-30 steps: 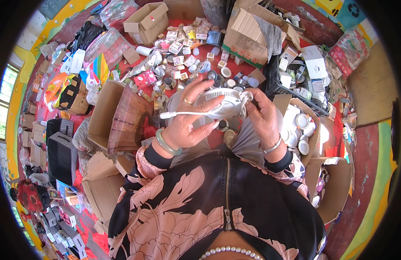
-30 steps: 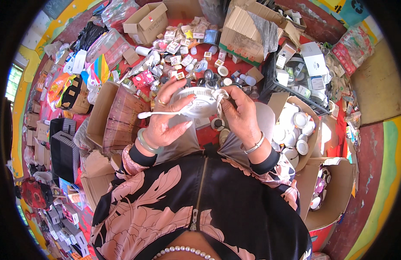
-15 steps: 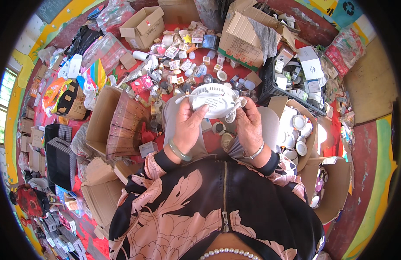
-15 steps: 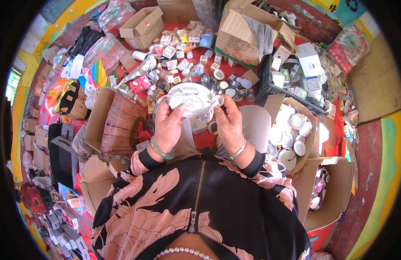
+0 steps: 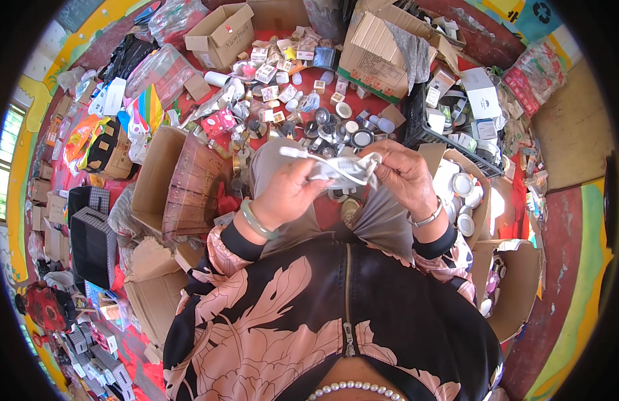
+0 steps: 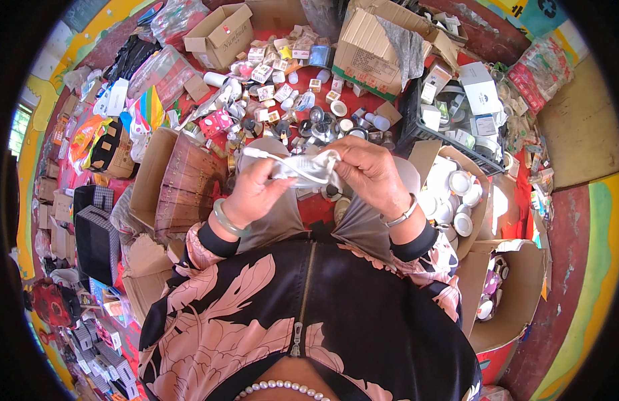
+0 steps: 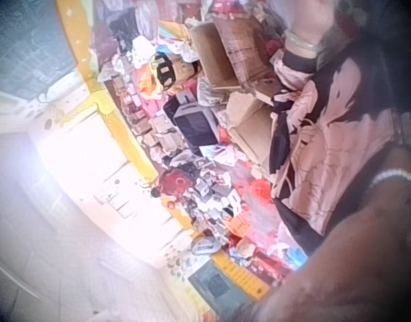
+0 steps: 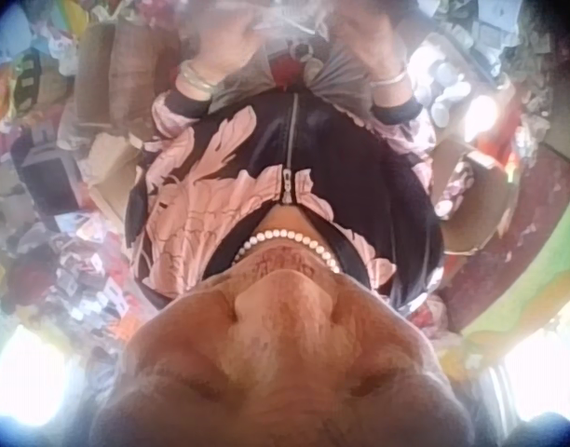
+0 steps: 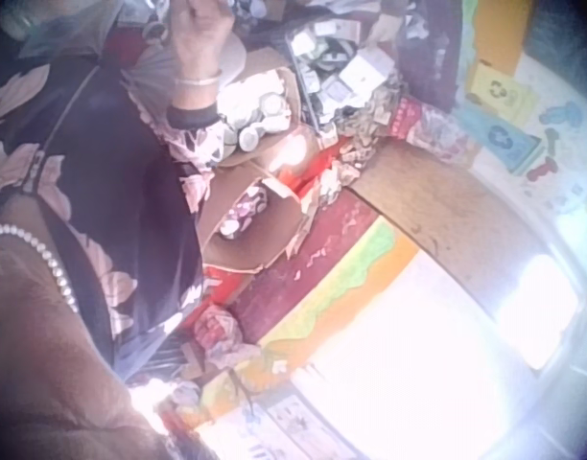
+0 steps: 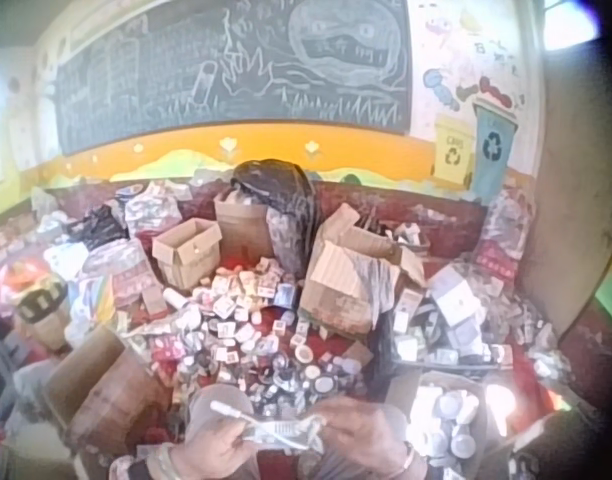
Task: The person sits on the floor and cleans a white circular electronic device with a cloth. They wipe the top surface, the sides, and the bottom of the device, turning it over to clean all parts. The person also wipes a small white rectangular object and places the cleaned items into a cardboard box.
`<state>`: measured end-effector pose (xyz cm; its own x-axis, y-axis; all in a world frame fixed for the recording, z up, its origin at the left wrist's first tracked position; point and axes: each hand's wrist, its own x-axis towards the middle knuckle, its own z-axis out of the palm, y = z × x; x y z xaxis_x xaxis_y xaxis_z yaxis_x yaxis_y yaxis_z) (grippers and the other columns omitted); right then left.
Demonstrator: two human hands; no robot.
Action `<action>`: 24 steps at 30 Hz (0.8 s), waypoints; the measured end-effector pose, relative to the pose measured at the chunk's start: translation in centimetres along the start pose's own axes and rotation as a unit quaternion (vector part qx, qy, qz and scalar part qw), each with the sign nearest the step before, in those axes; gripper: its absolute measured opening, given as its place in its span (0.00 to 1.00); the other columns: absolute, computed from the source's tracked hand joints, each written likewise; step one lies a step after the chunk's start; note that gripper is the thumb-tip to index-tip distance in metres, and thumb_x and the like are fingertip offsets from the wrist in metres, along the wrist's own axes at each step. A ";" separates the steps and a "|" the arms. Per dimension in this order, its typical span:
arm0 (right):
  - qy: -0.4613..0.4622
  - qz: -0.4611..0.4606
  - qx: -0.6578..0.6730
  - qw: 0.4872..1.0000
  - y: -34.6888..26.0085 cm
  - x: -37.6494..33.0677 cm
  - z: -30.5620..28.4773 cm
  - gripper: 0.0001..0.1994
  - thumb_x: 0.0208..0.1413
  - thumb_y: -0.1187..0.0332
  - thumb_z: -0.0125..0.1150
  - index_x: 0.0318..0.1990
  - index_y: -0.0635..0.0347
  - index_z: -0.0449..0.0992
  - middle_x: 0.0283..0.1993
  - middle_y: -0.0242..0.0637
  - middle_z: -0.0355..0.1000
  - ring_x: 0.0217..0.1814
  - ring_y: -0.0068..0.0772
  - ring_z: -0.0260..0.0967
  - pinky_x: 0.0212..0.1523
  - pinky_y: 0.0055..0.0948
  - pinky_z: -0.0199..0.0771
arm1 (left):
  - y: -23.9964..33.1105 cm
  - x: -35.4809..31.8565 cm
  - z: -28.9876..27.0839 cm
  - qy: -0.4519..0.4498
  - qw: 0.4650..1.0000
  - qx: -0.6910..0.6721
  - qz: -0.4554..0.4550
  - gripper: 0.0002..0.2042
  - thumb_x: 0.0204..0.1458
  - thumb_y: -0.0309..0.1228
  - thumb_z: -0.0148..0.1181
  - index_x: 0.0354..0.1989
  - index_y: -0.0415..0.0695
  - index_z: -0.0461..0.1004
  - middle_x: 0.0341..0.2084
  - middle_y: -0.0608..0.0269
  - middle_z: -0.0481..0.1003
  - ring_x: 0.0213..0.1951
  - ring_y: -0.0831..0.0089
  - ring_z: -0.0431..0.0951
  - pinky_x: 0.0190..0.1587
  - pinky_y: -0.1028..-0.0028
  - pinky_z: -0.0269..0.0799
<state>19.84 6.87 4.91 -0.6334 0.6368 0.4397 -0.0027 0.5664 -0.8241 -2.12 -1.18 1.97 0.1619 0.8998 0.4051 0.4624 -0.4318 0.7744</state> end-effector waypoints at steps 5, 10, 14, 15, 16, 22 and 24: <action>-0.078 -0.091 -0.162 0.980 -2.5 1.2 0.9 0.13 0.40 0.83 0.58 0.37 0.66 0.76 0.34 0.43 0.72 0.35 0.39 0.71 0.33 0.28 0.71 | -1.0 -0.1 2.2 -0.002 0.985 0.127 0.116 0.11 0.43 0.27 0.61 0.35 0.41 0.70 0.26 0.55 0.72 0.29 0.55 0.73 0.31 0.62 0.69; -0.045 -0.042 -0.090 0.994 -2.3 0.8 0.9 0.13 0.41 0.82 0.59 0.38 0.64 0.76 0.34 0.40 0.72 0.33 0.40 0.70 0.34 0.30 0.71 | 0.3 -0.1 0.5 -0.030 0.986 0.145 0.081 0.13 0.43 0.22 0.59 0.40 0.39 0.71 0.29 0.55 0.73 0.31 0.54 0.74 0.34 0.65 0.70; -0.025 0.020 -0.097 0.995 -1.1 -0.5 0.2 0.12 0.44 0.83 0.58 0.38 0.66 0.76 0.35 0.41 0.72 0.34 0.37 0.71 0.34 0.28 0.70 | 0.1 0.2 -0.6 -0.026 0.996 0.055 0.062 0.16 0.47 0.21 0.56 0.47 0.37 0.70 0.36 0.54 0.75 0.39 0.62 0.77 0.40 0.70 0.71; -0.019 0.016 -0.111 0.993 -0.9 -0.6 0.2 0.11 0.44 0.83 0.58 0.38 0.66 0.76 0.35 0.41 0.73 0.34 0.37 0.71 0.34 0.28 0.70 | 0.2 0.2 -0.3 -0.008 0.998 -0.028 0.052 0.17 0.48 0.21 0.55 0.48 0.37 0.69 0.35 0.55 0.75 0.38 0.65 0.77 0.39 0.71 0.70; -0.004 0.045 -0.098 0.994 -1.3 -0.7 0.6 0.11 0.43 0.82 0.59 0.37 0.66 0.76 0.34 0.41 0.73 0.34 0.38 0.71 0.34 0.28 0.70 | 0.5 0.3 0.4 0.011 0.993 -0.110 0.042 0.17 0.48 0.20 0.55 0.49 0.37 0.68 0.35 0.57 0.76 0.38 0.67 0.76 0.39 0.72 0.70; 0.034 0.011 -0.142 0.989 -1.5 -1.3 3.2 0.10 0.41 0.80 0.60 0.35 0.64 0.76 0.32 0.42 0.73 0.34 0.40 0.71 0.34 0.29 0.71 | 1.8 -0.2 0.5 0.041 0.964 -0.250 -0.079 0.17 0.57 0.35 0.50 0.46 0.33 0.71 0.29 0.68 0.73 0.31 0.85 0.66 0.33 0.84 0.61; 0.022 -0.022 -0.166 0.986 -1.7 -1.4 3.6 0.10 0.41 0.80 0.60 0.35 0.62 0.76 0.31 0.41 0.72 0.32 0.41 0.70 0.34 0.29 0.71 | 1.7 -0.1 0.6 0.065 0.964 -0.213 -0.147 0.15 0.57 0.36 0.52 0.41 0.34 0.75 0.23 0.71 0.71 0.26 0.86 0.64 0.28 0.84 0.59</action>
<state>17.93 3.14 4.45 -0.6041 0.6263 0.4928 0.2295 0.7289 -0.6450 -0.83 -1.96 3.00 -0.0451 0.9837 0.1740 0.0678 -0.1708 0.9830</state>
